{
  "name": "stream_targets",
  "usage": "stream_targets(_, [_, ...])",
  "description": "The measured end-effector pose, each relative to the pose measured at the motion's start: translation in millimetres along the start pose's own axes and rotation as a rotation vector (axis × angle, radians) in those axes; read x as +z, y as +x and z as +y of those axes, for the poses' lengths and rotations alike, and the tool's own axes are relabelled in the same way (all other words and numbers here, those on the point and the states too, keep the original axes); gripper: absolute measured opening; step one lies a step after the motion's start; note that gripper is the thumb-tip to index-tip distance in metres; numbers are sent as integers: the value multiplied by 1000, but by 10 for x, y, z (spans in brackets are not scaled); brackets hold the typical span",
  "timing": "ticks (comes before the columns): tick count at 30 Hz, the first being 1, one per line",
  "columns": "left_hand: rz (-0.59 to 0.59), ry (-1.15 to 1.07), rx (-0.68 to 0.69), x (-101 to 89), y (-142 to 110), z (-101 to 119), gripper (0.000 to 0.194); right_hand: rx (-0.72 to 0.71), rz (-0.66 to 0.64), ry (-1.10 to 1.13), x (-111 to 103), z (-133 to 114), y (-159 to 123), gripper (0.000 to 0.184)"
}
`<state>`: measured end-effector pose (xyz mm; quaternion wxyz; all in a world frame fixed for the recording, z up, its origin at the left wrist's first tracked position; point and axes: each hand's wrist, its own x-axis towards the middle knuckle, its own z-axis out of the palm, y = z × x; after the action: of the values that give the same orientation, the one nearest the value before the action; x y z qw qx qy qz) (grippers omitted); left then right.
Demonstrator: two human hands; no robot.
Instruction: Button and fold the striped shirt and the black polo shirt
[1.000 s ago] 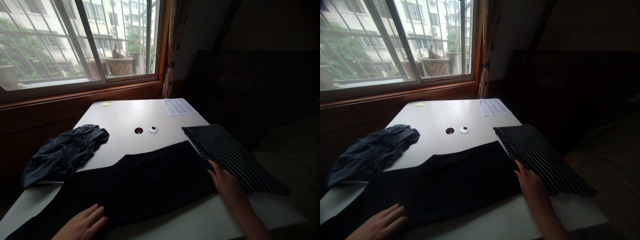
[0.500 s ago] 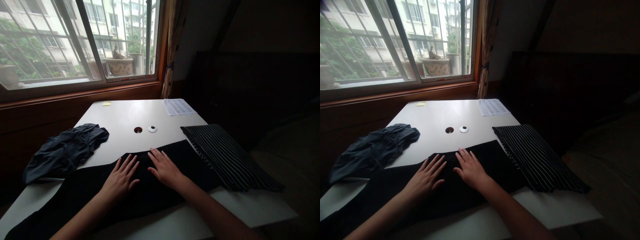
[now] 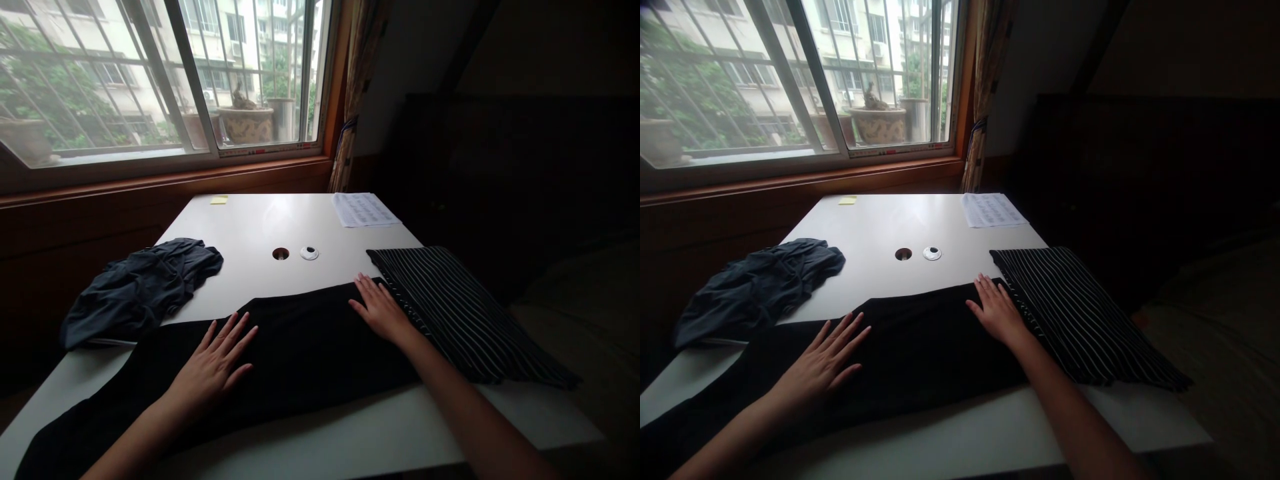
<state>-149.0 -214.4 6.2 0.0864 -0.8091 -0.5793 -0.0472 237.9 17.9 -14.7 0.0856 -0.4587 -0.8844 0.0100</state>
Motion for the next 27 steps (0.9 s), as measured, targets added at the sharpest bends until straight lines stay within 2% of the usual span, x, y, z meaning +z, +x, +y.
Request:
stream_targets(5, [-60, -9, 134, -219, -354, 135, 64, 45, 12, -49, -22, 55, 8, 67])
stream_targets(8, [-81, 2, 166, -313, -512, 214, 63, 61, 66, -53, -128, -121, -10, 63])
stream_targets(10, [-75, 1, 148, -330, -560, 251, 62, 19, 102, -22, -228, -385, -52, 62])
stream_targets(12, [-66, -10, 115, -320, -571, 275, 61, -95, 90, 39, -314, -748, -132, 62])
stream_targets(15, [-70, -10, 82, -287, -560, 295, 62, -339, -18, 145, -351, -1294, -317, 68])
stream_targets(18, [-71, 13, 86, -265, -562, 302, 65, -466, -109, 217, -282, -1584, -498, 71])
stream_targets(21, [-71, 33, 98, -255, -574, 282, 66, -485, -136, 237, -214, -1575, -574, 72])
stream_targets(27, [-95, 6, 94, -221, -601, 125, 66, -429, -136, 179, -219, -1294, -513, 71])
